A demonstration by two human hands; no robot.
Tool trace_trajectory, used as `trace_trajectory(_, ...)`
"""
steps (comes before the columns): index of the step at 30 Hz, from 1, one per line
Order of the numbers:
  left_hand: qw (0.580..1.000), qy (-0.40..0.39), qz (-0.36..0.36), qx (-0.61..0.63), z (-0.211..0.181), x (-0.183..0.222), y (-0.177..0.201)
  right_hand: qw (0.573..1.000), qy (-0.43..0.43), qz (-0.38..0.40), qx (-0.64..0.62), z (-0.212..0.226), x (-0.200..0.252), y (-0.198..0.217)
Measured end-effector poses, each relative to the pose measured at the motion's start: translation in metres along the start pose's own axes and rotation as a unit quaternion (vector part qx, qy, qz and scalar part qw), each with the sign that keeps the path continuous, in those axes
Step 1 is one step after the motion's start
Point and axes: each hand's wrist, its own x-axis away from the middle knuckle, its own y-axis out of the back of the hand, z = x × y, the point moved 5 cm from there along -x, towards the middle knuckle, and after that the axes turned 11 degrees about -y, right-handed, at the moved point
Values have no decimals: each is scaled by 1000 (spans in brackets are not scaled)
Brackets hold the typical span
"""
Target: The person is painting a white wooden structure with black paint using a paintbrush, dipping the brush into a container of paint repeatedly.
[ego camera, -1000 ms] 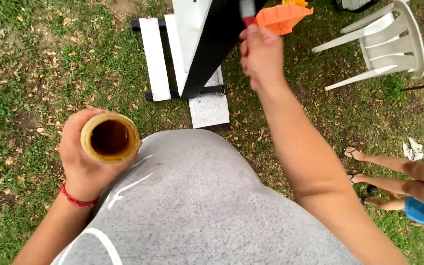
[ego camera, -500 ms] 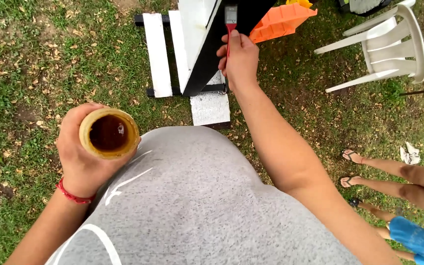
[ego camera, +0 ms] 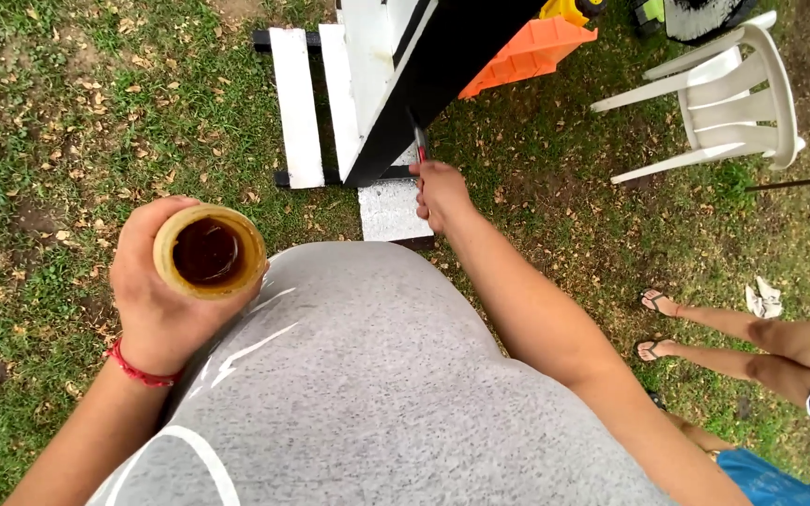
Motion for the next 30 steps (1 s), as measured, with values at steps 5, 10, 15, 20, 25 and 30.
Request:
trace_trajectory(5, 1000, -6, 12, 20, -1, -8, -5, 982, 88, 91, -141, 64, 77, 2)
trace_trajectory(10, 999, -7, 14, 30, 2, -10, -7, 948, 203, 144, -197, 86, 132, 23)
trace_trajectory(15, 999, -12, 12, 35, 6, -9, -8, 913, 365, 80, -164, 76, 154, 36)
trace_trajectory(20, 999, -10, 14, 42, 4, -11, -9, 948, 301, 46, -96, 79, 90, 5)
trace_trajectory(25, 999, -5, 19, 43, 6, -12, -10, 965, 239, 47, -98, 76, 50, -2)
trace_trajectory(30, 999, -7, 18, 27, 6, -11, -8, 990, 106, 65, 60, 50, 68, 6)
